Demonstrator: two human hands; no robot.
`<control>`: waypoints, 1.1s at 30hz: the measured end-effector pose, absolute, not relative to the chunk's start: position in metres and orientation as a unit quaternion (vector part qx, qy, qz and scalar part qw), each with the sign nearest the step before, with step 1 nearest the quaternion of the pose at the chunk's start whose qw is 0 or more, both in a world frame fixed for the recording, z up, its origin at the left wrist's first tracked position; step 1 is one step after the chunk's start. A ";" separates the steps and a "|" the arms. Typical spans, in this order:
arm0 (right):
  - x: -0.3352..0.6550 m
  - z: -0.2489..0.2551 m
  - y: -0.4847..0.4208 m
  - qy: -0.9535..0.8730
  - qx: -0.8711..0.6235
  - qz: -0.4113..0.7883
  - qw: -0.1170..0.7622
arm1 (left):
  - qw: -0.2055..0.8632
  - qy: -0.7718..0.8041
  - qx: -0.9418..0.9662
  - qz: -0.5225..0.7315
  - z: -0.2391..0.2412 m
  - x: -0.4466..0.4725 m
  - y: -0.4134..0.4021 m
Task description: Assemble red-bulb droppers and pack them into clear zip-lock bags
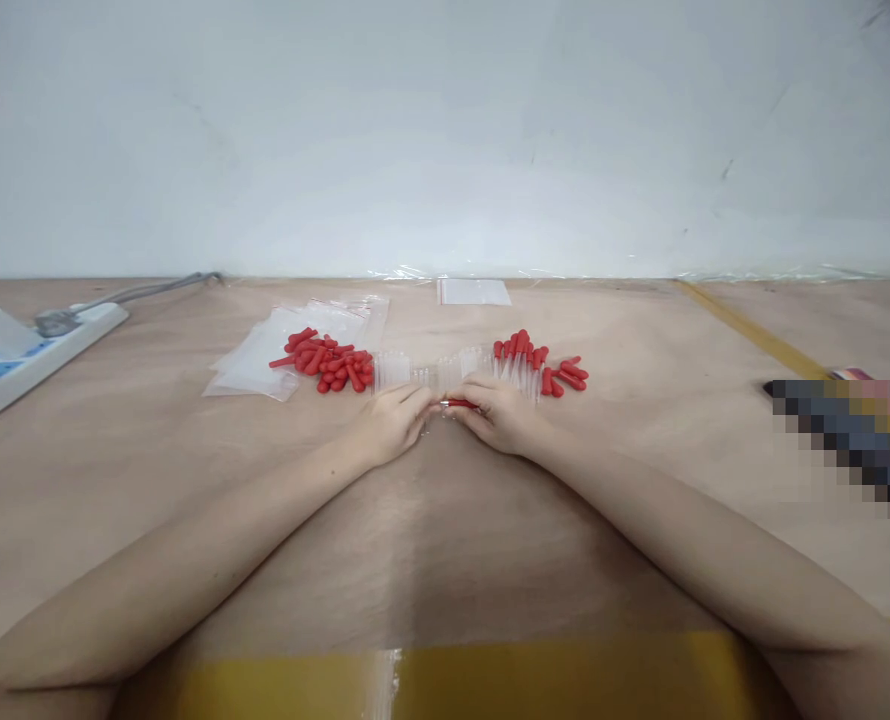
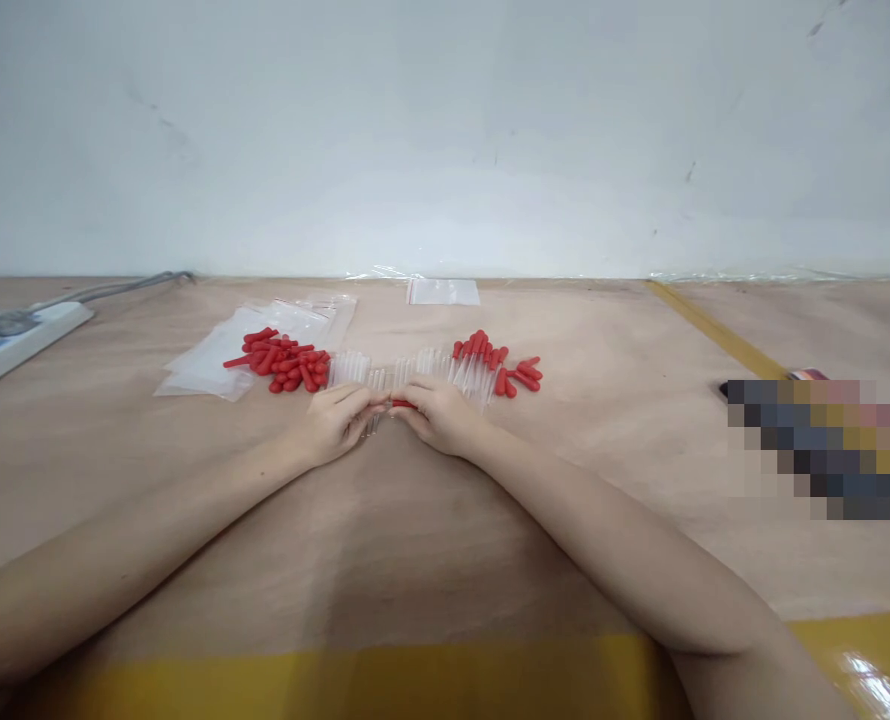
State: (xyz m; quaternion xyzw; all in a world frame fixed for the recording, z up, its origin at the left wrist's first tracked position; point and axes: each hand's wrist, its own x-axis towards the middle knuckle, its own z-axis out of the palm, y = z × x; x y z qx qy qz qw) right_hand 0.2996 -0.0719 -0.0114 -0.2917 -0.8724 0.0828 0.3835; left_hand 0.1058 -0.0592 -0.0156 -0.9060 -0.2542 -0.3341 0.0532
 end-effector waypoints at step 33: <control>0.405 0.047 -0.026 -0.662 -0.724 0.043 0.186 | 0.093 -0.472 -0.820 -0.310 0.002 0.103 -0.052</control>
